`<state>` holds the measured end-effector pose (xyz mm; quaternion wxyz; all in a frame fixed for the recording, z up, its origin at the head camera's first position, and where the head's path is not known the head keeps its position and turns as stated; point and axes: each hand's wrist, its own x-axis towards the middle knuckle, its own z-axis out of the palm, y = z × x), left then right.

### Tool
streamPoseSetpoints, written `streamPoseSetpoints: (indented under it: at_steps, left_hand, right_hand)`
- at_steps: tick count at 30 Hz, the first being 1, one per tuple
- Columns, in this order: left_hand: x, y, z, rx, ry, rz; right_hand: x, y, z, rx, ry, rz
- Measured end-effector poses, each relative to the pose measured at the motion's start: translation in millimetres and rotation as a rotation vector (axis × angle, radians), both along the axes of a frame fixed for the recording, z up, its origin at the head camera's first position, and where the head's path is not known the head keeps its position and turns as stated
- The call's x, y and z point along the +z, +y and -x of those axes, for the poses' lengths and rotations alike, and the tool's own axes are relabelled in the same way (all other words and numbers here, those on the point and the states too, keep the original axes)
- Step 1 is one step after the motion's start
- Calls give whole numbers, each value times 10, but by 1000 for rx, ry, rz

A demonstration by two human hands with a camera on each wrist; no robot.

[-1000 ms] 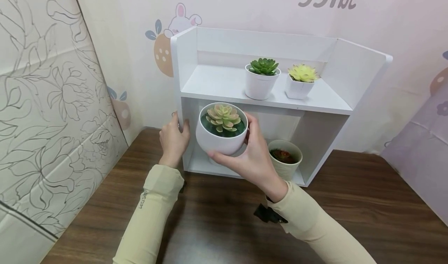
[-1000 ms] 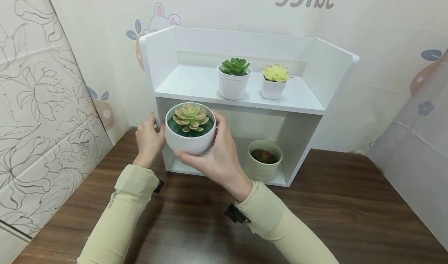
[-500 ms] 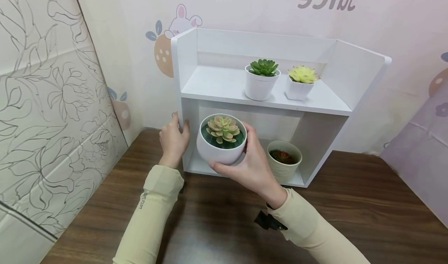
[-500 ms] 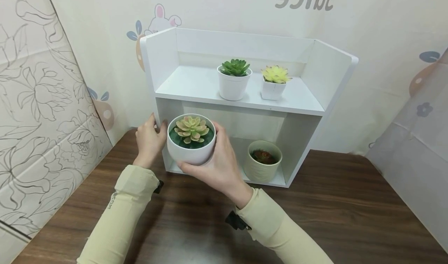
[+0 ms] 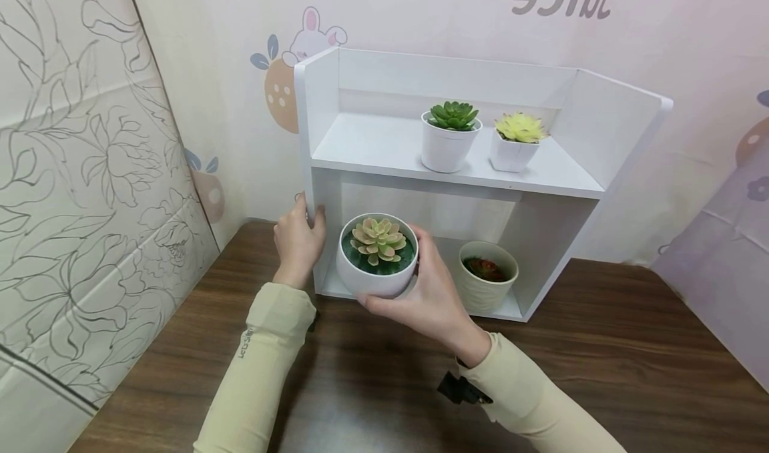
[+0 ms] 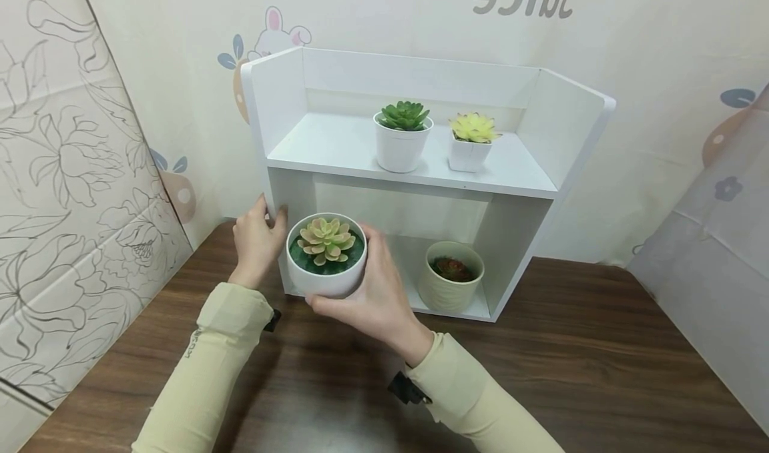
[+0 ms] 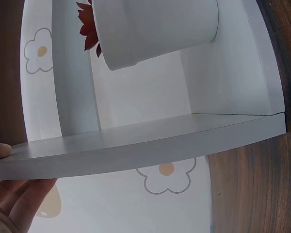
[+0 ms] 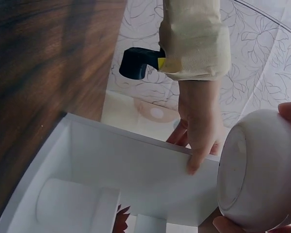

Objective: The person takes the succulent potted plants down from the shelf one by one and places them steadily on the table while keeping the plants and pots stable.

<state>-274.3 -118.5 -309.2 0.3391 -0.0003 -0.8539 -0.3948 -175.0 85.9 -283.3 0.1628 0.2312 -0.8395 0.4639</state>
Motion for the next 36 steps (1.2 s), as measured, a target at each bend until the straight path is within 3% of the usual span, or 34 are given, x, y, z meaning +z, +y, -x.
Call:
streamPoseSetpoints:
  at_steps: [36]
  left_hand:
    - [-18, -15, 14, -3, 4, 0]
  right_hand:
    - [-429, 0, -6, 79, -95, -33]
